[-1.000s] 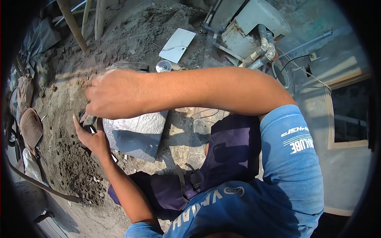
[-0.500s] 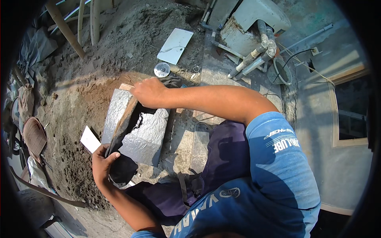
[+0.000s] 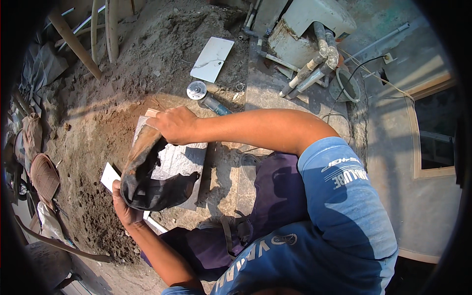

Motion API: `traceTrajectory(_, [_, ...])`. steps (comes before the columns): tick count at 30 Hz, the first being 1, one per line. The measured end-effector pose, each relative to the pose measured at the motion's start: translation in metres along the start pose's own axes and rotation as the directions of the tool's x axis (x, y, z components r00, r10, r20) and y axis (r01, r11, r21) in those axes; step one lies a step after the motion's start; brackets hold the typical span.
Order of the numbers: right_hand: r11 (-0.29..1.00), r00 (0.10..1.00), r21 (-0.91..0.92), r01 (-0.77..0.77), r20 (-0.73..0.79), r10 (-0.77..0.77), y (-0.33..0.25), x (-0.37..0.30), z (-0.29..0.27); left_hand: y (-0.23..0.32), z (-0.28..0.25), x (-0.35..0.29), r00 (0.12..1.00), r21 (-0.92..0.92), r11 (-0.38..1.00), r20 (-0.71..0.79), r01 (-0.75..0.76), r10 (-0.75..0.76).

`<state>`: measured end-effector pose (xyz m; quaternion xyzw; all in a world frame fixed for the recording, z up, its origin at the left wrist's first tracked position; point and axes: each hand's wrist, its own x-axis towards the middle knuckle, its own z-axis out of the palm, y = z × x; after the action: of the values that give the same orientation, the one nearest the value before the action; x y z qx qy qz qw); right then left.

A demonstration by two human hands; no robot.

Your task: The person wipes a stone tile with a cloth, measures it using a measuring tape while marking points with a marker, and aligns a metal ruler across the tile to mark a line.

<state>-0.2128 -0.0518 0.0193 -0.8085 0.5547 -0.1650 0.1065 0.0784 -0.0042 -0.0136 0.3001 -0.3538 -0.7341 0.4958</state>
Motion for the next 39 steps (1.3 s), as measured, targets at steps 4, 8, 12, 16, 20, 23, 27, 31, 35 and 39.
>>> traceTrajectory(4, [0.996, 0.987, -0.078, 0.05, -0.149, -0.061, 0.015, 0.002, 0.002, -0.001, 0.021, 0.001, 0.986, 0.204, 0.978, 0.153, 0.04, -0.072])
traceTrajectory(8, [0.999, 0.961, -0.041, 0.033, -0.272, -0.043, 0.016, 0.01, -0.003, -0.006, 0.01, 0.003, 0.933, 0.584, 0.799, 0.19, 0.141, -0.304])
traceTrajectory(12, [0.998, 0.947, -0.033, 0.05, -0.316, -0.058, 0.015, 0.011, -0.004, -0.02, -0.011, 0.004, 0.934, 0.623, 0.764, 0.148, 0.167, -0.324])
traceTrajectory(16, [0.999, 0.959, 0.034, 0.032, -0.284, -0.021, 0.009, 0.008, -0.013, -0.025, 0.032, 0.007, 0.943, 0.154, 0.931, -0.014, 0.329, -0.331])
traceTrajectory(20, [0.989, 0.957, 0.127, 0.07, -0.288, -0.031, -0.006, 0.003, -0.012, -0.041, 0.058, 0.014, 0.903, -0.074, 0.9, 0.039, 0.43, -0.429])
traceTrajectory(23, [0.984, 0.951, 0.108, 0.145, -0.288, -0.109, -0.013, 0.0, -0.006, -0.049, 0.057, 0.016, 0.916, -0.112, 0.93, 0.252, 0.349, -0.313])
traceTrajectory(27, [0.964, 0.92, 0.065, 0.257, -0.322, -0.223, -0.008, -0.004, 0.0, -0.049, 0.052, 0.014, 0.976, -0.334, 0.923, -0.045, 0.188, -0.215])
traceTrajectory(31, [0.969, 0.943, 0.057, 0.241, -0.249, -0.22, -0.002, -0.007, 0.007, -0.036, 0.036, 0.024, 0.978, -0.149, 0.981, 0.184, 0.125, -0.097])
traceTrajectory(35, [0.971, 0.939, 0.022, 0.239, -0.262, -0.225, 0.008, -0.005, 0.013, -0.034, 0.036, 0.026, 0.996, -0.132, 0.991, -0.082, 0.023, -0.034])
traceTrajectory(39, [0.977, 0.967, -0.006, 0.212, -0.14, -0.211, 0.004, -0.004, 0.012, -0.022, 0.027, 0.021, 0.994, -0.081, 0.994, -0.096, -0.069, 0.061])
